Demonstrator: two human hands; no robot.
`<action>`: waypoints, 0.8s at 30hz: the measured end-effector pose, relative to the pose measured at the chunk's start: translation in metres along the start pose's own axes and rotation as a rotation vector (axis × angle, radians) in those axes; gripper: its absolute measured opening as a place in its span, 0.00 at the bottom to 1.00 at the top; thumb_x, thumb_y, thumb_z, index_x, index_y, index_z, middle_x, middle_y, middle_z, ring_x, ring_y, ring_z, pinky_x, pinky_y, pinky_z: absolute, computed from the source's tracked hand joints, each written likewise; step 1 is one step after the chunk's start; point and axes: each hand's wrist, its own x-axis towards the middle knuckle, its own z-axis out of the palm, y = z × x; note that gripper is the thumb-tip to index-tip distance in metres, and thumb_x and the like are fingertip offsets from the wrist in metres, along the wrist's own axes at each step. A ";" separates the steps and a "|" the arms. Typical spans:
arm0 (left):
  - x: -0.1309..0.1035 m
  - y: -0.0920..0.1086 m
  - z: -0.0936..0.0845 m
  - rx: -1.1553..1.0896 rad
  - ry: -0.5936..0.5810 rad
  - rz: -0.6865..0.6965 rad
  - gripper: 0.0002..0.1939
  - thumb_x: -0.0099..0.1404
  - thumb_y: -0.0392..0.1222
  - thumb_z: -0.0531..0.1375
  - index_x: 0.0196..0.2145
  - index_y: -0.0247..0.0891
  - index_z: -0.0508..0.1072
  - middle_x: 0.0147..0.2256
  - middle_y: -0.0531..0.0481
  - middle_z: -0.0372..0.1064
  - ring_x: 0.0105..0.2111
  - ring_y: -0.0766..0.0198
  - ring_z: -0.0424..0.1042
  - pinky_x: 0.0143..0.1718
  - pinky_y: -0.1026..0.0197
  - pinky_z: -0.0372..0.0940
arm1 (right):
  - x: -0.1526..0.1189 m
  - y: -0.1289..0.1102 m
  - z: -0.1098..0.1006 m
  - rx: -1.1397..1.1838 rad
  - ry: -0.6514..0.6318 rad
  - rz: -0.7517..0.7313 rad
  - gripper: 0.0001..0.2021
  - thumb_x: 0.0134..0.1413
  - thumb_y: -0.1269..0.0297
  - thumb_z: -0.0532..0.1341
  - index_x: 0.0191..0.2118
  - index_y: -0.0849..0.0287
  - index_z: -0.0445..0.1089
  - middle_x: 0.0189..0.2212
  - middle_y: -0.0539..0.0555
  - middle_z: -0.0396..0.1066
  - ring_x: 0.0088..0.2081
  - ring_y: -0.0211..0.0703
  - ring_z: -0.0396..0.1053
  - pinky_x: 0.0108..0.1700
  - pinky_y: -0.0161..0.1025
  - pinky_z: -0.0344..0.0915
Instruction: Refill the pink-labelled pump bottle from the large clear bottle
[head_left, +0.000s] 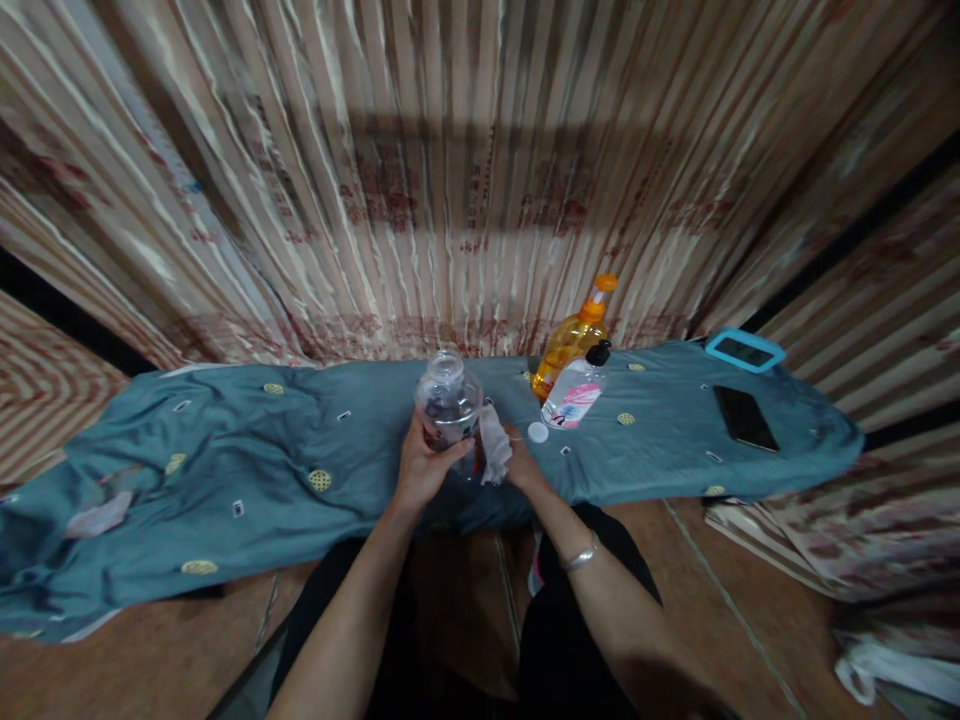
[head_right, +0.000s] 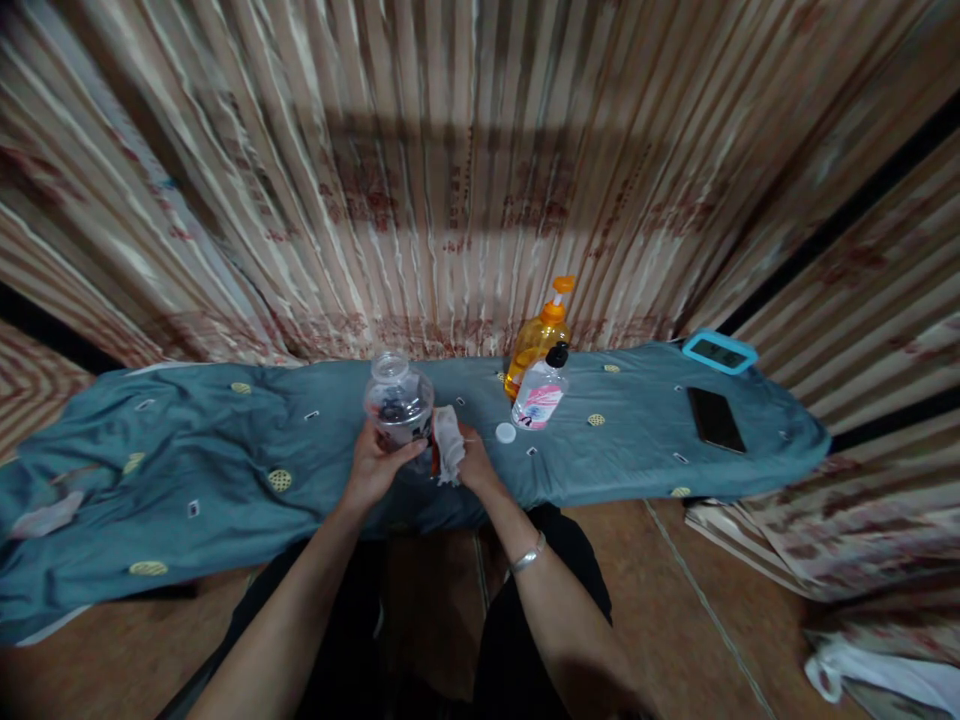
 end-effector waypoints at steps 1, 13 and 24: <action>0.003 0.000 -0.006 0.047 0.050 0.022 0.39 0.44 0.50 0.73 0.51 0.37 0.67 0.46 0.45 0.73 0.44 0.56 0.74 0.48 0.54 0.67 | -0.003 0.004 0.001 -0.054 -0.028 0.000 0.22 0.64 0.47 0.49 0.40 0.56 0.74 0.29 0.52 0.75 0.34 0.45 0.74 0.39 0.40 0.70; 0.010 0.011 -0.021 0.261 0.147 0.076 0.39 0.46 0.49 0.71 0.54 0.40 0.66 0.45 0.48 0.73 0.41 0.58 0.74 0.45 0.56 0.68 | -0.002 0.019 -0.023 -0.789 -0.140 0.023 0.25 0.66 0.60 0.51 0.65 0.65 0.55 0.63 0.65 0.60 0.64 0.49 0.59 0.64 0.46 0.57; 0.010 0.015 -0.020 0.304 0.105 0.089 0.35 0.46 0.50 0.71 0.50 0.39 0.66 0.43 0.47 0.72 0.41 0.56 0.73 0.45 0.54 0.67 | -0.003 0.034 -0.049 -0.942 -0.139 0.219 0.20 0.54 0.80 0.53 0.52 0.68 0.70 0.53 0.70 0.69 0.57 0.54 0.67 0.59 0.48 0.61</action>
